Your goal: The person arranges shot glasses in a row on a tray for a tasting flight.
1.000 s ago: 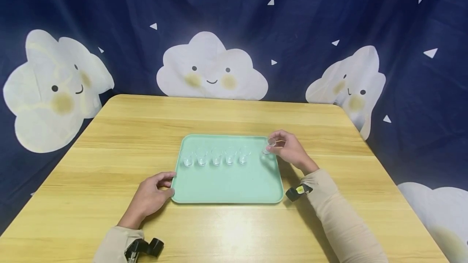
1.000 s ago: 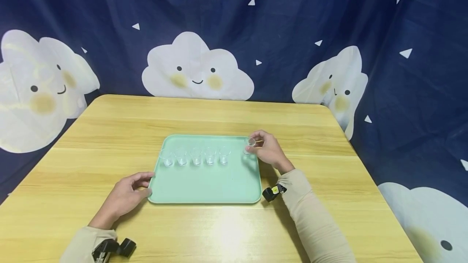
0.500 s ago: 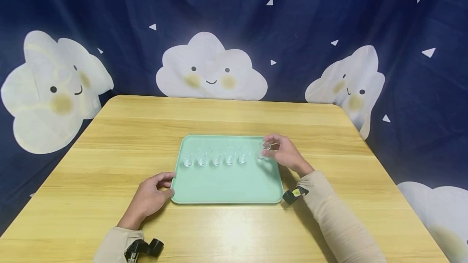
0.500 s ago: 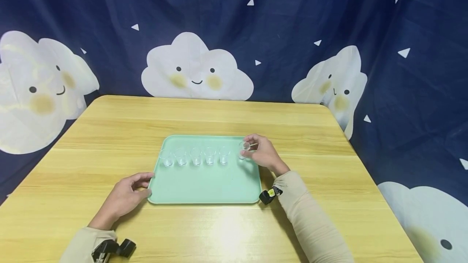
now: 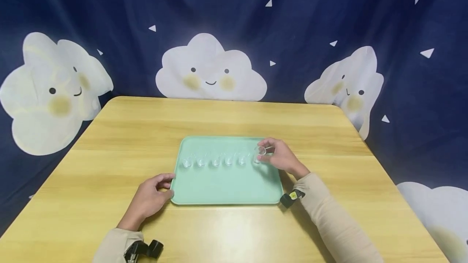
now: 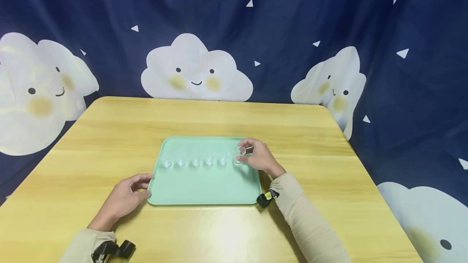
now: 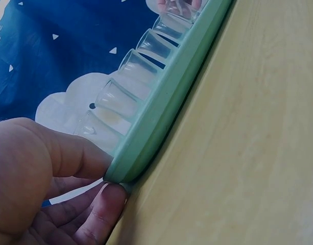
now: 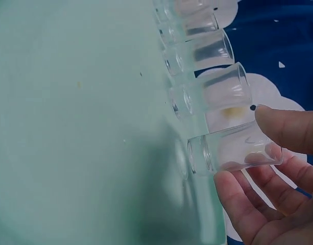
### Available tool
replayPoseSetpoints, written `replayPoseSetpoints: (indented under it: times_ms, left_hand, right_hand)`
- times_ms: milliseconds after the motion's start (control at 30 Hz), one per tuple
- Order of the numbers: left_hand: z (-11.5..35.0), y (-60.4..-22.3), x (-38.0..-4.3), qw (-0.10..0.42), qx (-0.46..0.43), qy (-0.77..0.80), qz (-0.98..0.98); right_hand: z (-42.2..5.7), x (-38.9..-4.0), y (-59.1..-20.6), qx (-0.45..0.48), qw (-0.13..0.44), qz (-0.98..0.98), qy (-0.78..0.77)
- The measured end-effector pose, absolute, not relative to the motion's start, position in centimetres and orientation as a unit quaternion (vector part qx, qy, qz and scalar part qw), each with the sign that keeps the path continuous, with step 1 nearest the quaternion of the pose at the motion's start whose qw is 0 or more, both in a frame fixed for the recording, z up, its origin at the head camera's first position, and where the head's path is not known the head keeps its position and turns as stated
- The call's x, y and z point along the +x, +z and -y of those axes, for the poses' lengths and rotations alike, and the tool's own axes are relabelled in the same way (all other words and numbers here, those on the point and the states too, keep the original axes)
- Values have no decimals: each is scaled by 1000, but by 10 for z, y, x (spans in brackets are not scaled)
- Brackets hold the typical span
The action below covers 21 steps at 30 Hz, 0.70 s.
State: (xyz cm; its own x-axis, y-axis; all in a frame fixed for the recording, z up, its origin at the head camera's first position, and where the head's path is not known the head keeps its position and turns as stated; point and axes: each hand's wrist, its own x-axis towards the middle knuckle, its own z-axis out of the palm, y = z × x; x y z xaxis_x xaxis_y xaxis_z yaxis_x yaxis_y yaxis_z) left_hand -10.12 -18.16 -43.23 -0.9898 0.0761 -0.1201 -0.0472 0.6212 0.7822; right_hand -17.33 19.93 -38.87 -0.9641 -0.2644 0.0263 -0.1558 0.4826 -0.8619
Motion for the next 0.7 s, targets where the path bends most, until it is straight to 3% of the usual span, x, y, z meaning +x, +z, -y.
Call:
replayPoseSetpoints:
  times_ms: [700]
  left_hand:
    - [180, -429, -102, 71, 11, 432, -899]
  right_hand:
    - [-202, -186, -407, -122, 59, -853, -505]
